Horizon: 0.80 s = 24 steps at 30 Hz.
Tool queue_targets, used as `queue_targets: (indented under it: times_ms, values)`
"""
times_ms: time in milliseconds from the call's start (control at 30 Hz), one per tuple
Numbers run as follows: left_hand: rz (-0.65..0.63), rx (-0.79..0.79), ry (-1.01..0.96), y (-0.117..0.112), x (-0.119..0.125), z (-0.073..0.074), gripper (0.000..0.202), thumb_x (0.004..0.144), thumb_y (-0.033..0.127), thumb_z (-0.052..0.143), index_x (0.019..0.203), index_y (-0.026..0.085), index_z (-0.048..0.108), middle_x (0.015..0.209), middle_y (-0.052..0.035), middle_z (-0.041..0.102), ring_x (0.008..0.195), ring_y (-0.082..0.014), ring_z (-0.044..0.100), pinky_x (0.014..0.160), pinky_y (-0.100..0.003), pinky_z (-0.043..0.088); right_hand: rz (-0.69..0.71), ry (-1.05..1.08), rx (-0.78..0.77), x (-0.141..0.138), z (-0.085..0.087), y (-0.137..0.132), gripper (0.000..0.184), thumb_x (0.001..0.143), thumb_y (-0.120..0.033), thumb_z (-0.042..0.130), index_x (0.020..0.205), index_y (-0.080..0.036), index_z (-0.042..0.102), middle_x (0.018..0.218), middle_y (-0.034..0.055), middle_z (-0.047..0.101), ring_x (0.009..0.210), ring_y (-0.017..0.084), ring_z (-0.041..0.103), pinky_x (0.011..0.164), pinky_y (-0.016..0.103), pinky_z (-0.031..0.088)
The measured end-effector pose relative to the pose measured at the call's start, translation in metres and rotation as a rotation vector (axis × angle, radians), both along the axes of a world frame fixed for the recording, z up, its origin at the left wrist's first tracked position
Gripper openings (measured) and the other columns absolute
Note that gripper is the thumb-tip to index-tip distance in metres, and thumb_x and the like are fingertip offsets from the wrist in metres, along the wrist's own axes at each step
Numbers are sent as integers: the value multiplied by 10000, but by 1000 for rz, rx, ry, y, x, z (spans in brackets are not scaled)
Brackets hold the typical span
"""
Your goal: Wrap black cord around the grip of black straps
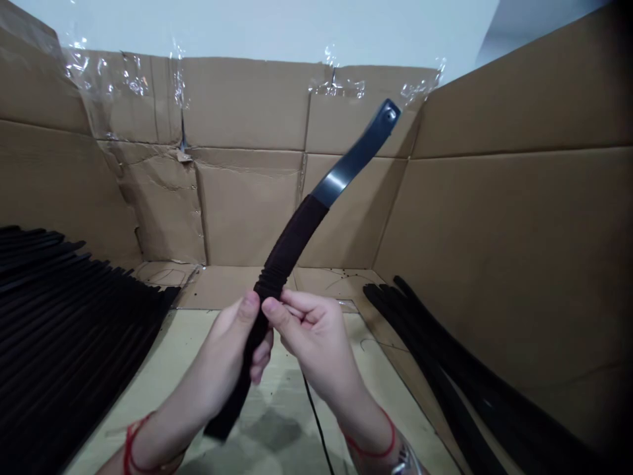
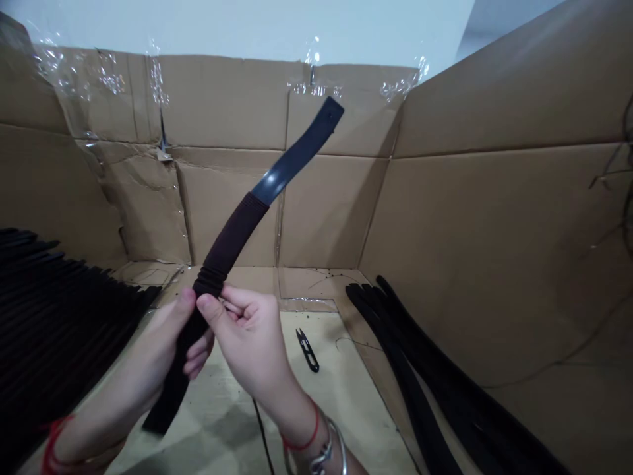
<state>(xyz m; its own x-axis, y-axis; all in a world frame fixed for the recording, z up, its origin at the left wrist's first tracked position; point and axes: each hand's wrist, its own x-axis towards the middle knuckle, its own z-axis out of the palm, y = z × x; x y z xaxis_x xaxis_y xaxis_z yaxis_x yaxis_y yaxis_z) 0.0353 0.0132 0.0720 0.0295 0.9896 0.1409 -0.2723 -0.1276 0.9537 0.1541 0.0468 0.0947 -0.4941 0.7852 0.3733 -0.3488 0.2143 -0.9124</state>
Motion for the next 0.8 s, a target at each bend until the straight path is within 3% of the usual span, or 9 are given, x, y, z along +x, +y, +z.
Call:
queue_targets:
  times_ms: [100, 200, 267, 333, 400, 500, 567, 667, 800]
  values:
    - [-280, -149, -45, 1, -3, 3, 608, 836, 757, 409, 752, 162, 493, 420, 68, 374, 315, -59, 306, 319, -164, 322, -19, -49, 68, 3, 1, 2, 309, 832, -347, 677, 610, -145, 604, 551, 1, 607, 403, 54, 475, 392, 166, 413]
    - [-30, -7, 55, 5, -4, 5, 541, 800, 679, 581, 749, 147, 497, 490, 34, 477, 395, -54, 418, 381, -128, 348, -209, 0, 83, 0, 0, 3, 276, 841, -372, 657, 673, -156, 621, 510, -23, 557, 404, 83, 500, 380, 185, 416]
    - [5, 11, 34, 7, -4, 5, 519, 815, 656, 584, 732, 158, 467, 471, 55, 436, 368, -39, 366, 357, -114, 290, -156, -6, 48, -1, 0, 5, 280, 819, -423, 675, 748, -152, 662, 492, -33, 532, 408, 95, 508, 379, 196, 416]
    - [-233, -85, -48, 8, -4, 4, 544, 837, 702, 495, 702, 180, 419, 414, 90, 322, 304, -33, 231, 304, -131, 200, -23, -24, 15, 1, 1, 6, 289, 763, -426, 736, 798, -141, 702, 506, -25, 545, 450, 100, 528, 402, 196, 420]
    - [-407, -135, -58, 7, -3, 3, 583, 837, 756, 403, 698, 190, 404, 394, 95, 275, 294, -40, 180, 292, -151, 174, -18, -4, 10, 2, 3, 5, 264, 712, -380, 786, 795, -140, 715, 560, -4, 593, 485, 104, 546, 428, 199, 432]
    - [-97, 4, 90, 5, 4, -2, 568, 864, 722, 413, 774, 163, 461, 507, 40, 425, 412, -59, 358, 385, -144, 293, -244, 39, 37, 1, 4, 2, 206, 730, -344, 765, 736, -152, 691, 632, 21, 645, 498, 119, 557, 425, 215, 436]
    - [30, 52, 134, 3, 8, -5, 532, 870, 693, 448, 832, 163, 462, 573, 39, 430, 465, -62, 374, 414, -143, 304, -295, 14, 45, -1, 3, 1, 197, 749, -336, 742, 714, -151, 685, 623, 20, 636, 505, 119, 544, 429, 216, 425]
    - [-46, 23, 107, 2, 11, -8, 575, 836, 749, 427, 847, 175, 435, 575, 73, 319, 437, -52, 251, 373, -151, 210, -257, -11, 26, -2, 2, 2, 203, 735, -321, 752, 678, -139, 684, 562, -3, 581, 483, 88, 476, 429, 201, 384]
    - [3, 89, 168, 0, 17, -8, 541, 873, 702, 425, 843, 162, 438, 623, 60, 295, 501, -59, 243, 421, -163, 193, -284, 105, -15, 7, 5, 7, 191, 709, -316, 784, 721, -147, 694, 537, -19, 537, 477, 83, 457, 378, 184, 315]
